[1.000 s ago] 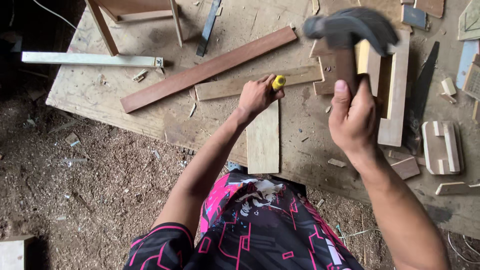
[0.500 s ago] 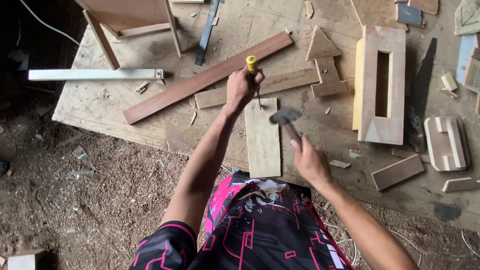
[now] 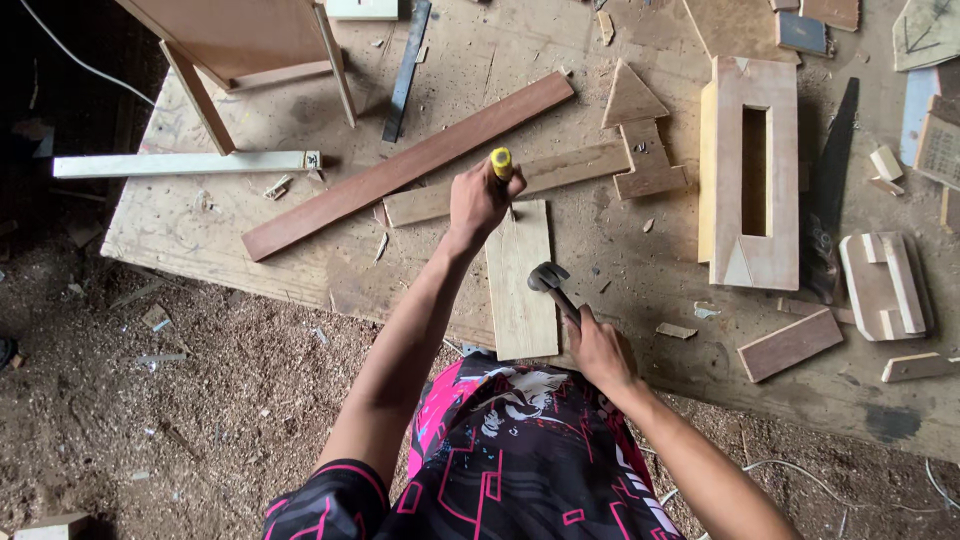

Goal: The person uses a chisel and hammer to carve a rectangular piece of wood on a workbench. They repeatedly strike the chisel to remove wood, then scrape the surface with the chisel. The person flips the wood over and continues working on the other side.

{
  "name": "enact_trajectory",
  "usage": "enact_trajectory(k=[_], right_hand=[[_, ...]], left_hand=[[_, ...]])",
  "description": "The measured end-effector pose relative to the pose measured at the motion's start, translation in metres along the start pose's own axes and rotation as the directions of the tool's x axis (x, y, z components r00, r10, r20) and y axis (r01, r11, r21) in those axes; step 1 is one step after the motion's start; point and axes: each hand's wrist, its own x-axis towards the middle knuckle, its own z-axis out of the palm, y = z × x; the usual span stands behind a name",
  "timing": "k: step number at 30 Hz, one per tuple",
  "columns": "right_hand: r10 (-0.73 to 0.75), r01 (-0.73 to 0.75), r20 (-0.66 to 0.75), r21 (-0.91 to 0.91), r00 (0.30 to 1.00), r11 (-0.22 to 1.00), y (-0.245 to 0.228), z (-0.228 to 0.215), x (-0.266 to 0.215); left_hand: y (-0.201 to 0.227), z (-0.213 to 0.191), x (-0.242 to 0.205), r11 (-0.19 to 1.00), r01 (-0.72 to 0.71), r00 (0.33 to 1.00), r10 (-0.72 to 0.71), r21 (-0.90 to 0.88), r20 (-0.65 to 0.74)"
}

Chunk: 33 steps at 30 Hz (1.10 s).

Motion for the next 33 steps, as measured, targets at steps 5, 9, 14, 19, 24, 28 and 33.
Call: enact_trajectory(k=[5,9,14,19,24,28,33], right_hand=[[-0.014,0.01,0.052,0.066,0.999,0.998,0.001,-0.003,0.003],[0.019,-0.022,0.119,0.024,0.993,0.999,-0.001,-0.011,0.007],[0.03,-0.035,0.14,0.03,0.99,0.999,-0.005,-0.021,0.011],[0.019,-0.023,0.146,0.025,0.989,0.999,-0.006,-0.023,0.011],[0.031,-0.031,0.134,0.002,0.991,1.0,-0.006,-0.022,0.012],[0.009,-0.011,0.126,0.017,0.992,1.0,-0.003,-0.021,0.01],[-0.002,-0.004,0.123,0.044,0.992,0.999,-0.003,-0.02,0.013]], left_hand=[[-0.008,0.008,-0.01,0.997,-0.074,0.996,0.075,-0.022,0.053],[-0.014,0.015,-0.014,0.999,-0.04,0.992,0.036,0.023,0.124],[-0.015,0.016,-0.015,0.99,-0.095,0.991,0.085,0.104,0.103],[-0.009,0.014,-0.009,0.996,-0.086,0.993,0.084,0.02,0.082],[-0.005,0.01,-0.004,0.993,-0.118,0.99,0.116,0.015,0.074],[-0.005,0.013,-0.007,0.995,-0.086,0.993,0.082,0.042,0.08],[-0.014,0.013,-0.006,0.994,-0.11,0.993,0.109,0.028,0.04]])
